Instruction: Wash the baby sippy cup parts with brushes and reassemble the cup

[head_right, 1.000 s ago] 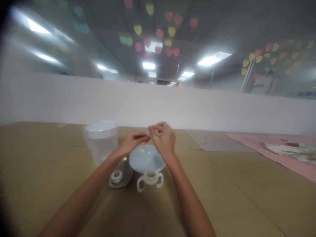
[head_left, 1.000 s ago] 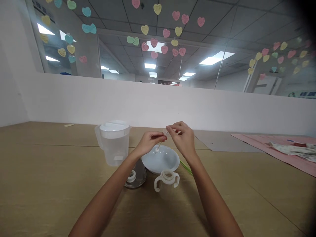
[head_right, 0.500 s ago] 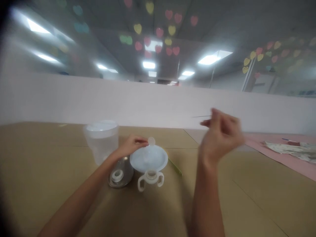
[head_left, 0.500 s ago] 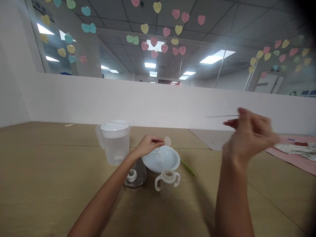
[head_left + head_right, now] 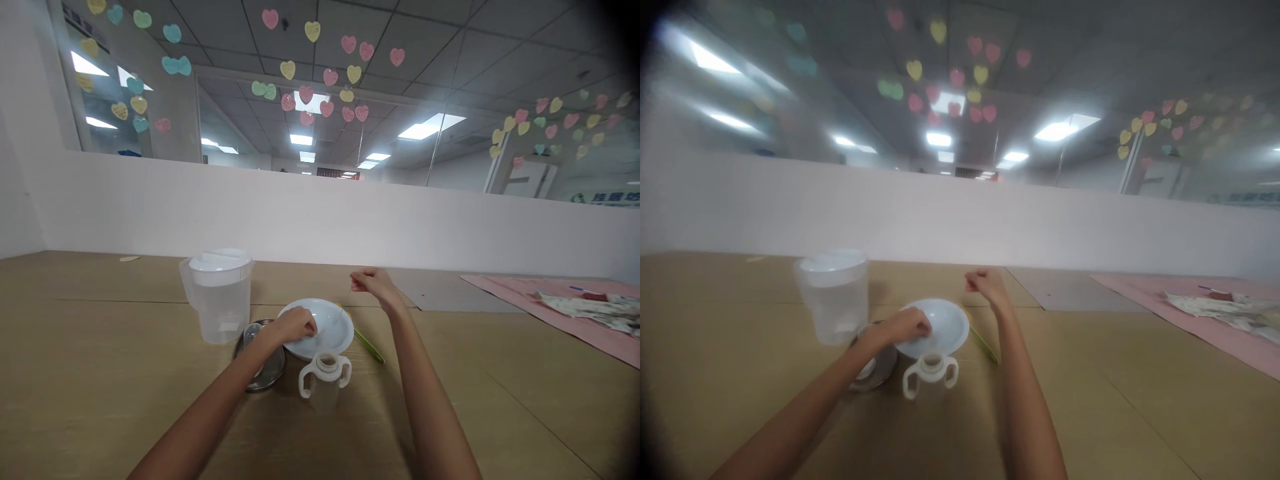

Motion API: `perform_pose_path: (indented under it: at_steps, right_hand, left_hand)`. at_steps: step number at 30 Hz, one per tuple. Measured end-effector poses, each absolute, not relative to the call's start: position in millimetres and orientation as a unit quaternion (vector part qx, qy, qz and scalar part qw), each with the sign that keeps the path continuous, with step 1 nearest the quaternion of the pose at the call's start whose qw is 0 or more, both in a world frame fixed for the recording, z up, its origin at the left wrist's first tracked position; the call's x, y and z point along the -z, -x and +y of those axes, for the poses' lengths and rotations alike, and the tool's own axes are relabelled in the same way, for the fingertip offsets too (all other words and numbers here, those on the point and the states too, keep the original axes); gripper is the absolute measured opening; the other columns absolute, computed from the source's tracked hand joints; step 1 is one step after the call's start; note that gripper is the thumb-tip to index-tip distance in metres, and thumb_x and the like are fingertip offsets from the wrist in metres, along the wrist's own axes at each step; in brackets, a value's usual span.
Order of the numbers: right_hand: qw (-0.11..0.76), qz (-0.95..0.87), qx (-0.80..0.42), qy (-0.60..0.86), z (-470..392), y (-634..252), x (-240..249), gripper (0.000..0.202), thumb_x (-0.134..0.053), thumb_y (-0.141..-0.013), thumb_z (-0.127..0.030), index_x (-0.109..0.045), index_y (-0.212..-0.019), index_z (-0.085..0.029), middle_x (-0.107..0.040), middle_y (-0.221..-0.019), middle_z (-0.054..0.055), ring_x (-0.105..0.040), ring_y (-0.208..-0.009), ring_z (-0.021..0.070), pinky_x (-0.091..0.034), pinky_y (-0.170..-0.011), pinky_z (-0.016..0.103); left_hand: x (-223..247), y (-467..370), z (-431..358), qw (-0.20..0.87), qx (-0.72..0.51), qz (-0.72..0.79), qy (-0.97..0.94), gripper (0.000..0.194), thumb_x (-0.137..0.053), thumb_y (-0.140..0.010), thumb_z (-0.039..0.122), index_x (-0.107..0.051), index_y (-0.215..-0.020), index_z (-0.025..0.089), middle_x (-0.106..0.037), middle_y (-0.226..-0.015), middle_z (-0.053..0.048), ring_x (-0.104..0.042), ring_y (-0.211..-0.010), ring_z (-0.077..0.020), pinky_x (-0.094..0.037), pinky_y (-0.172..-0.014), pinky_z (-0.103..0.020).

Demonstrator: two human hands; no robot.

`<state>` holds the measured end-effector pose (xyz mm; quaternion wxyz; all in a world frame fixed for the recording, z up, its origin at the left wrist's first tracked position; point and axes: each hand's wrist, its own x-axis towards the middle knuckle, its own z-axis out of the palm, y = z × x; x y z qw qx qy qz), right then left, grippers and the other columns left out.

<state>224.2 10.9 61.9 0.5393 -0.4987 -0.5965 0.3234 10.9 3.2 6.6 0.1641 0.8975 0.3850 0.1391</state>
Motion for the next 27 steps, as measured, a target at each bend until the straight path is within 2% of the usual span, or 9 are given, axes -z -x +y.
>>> perform_pose_path:
  at_steps: [4,10,13,15,17,19,23,27]
  right_hand:
    - [0.445,-0.651,-0.326,0.522,17.6,-217.5,-47.6,0.01,-0.056,-0.066,-0.017,-0.061,-0.07,-0.009,-0.062,-0.061,0.004,-0.059,-0.056,0.0103,-0.051,-0.059,0.022]
    - [0.326,-0.691,-0.308,0.568,20.0,-215.9,-39.1,0.011,-0.063,-0.054,-0.012,-0.063,-0.065,-0.013,-0.06,-0.054,0.001,-0.052,-0.041,0.0106,-0.044,-0.043,0.022]
    - [0.299,-0.738,-0.227,0.561,0.3,-211.1,-57.7,0.005,-0.063,-0.06,-0.019,-0.062,-0.063,-0.015,-0.062,-0.062,0.003,-0.055,-0.054,0.0124,-0.044,-0.05,0.022]
    - [0.34,-0.764,-0.193,0.513,-23.4,-204.7,-77.4,0.017,-0.052,-0.073,-0.03,-0.063,-0.072,-0.017,-0.063,-0.071,0.003,-0.056,-0.065,0.013,-0.044,-0.057,0.023]
    - [0.402,-0.772,-0.22,0.44,-52.4,-196.3,-97.2,0.033,-0.035,-0.084,-0.038,-0.059,-0.098,-0.02,-0.063,-0.087,0.004,-0.057,-0.071,0.0123,-0.045,-0.059,0.023]
    - [0.41,-0.788,-0.232,0.397,-81.4,-186.8,-112.1,0.04,-0.028,-0.086,-0.042,-0.053,-0.109,-0.022,-0.06,-0.097,0.006,-0.057,-0.077,0.013,-0.044,-0.058,0.023]
    - [0.352,-0.824,-0.074,0.438,-119.7,-172.4,-119.9,0.031,-0.053,-0.075,-0.04,-0.059,-0.1,-0.021,-0.061,-0.091,0.005,-0.054,-0.077,0.0151,-0.04,-0.062,0.025]
    - [0.278,-0.841,-0.012,0.465,-123.6,-169.5,-113.9,0.019,-0.053,-0.076,-0.033,-0.061,-0.088,-0.021,-0.062,-0.079,0.003,-0.053,-0.069,0.014,-0.036,-0.057,0.024]
  left_hand:
    - [-4.9,-5.8,10.0,0.288,-0.127,0.337,-0.887,0.019,-0.053,-0.071,0.026,-0.067,-0.074,0.014,-0.067,-0.071,-0.001,-0.055,-0.064,-0.0091,-0.038,-0.061,-0.015]
    - [-37.9,6.5,5.9,0.335,-0.375,0.36,-0.786,0.028,-0.05,-0.074,0.033,-0.062,-0.086,0.011,-0.063,-0.082,-0.004,-0.053,-0.072,-0.0108,-0.04,-0.066,-0.019]
    - [-64.4,7.0,-16.5,0.359,-0.417,0.333,-0.766,0.03,-0.052,-0.074,0.035,-0.061,-0.091,0.012,-0.063,-0.085,-0.005,-0.055,-0.075,-0.0114,-0.043,-0.068,-0.021]
    - [-78.8,5.3,-34.8,0.351,-0.406,0.315,-0.782,0.027,-0.053,-0.073,0.034,-0.062,-0.088,0.013,-0.063,-0.082,-0.004,-0.056,-0.073,-0.0112,-0.043,-0.066,-0.021]
    - [-87.3,2.8,-50.2,0.341,-0.387,0.305,-0.801,0.023,-0.053,-0.073,0.033,-0.063,-0.083,0.014,-0.063,-0.074,-0.003,-0.055,-0.07,-0.0107,-0.043,-0.064,-0.02]
    - [-90.2,0.2,-60.2,0.336,-0.369,0.293,-0.815,0.021,-0.053,-0.073,0.031,-0.063,-0.079,0.014,-0.062,-0.07,-0.002,-0.056,-0.068,-0.0108,-0.043,-0.064,-0.02]
    - [-89.9,-3.6,-66.5,0.348,-0.333,0.259,-0.837,0.02,-0.051,-0.074,0.029,-0.063,-0.08,0.014,-0.063,-0.073,-0.002,-0.057,-0.072,-0.0121,-0.044,-0.067,-0.021]
    - [-89.6,3.0,-63.2,0.324,-0.247,0.276,-0.871,0.025,-0.052,-0.072,0.03,-0.065,-0.089,0.016,-0.066,-0.08,-0.003,-0.058,-0.073,-0.0132,-0.043,-0.065,-0.019]
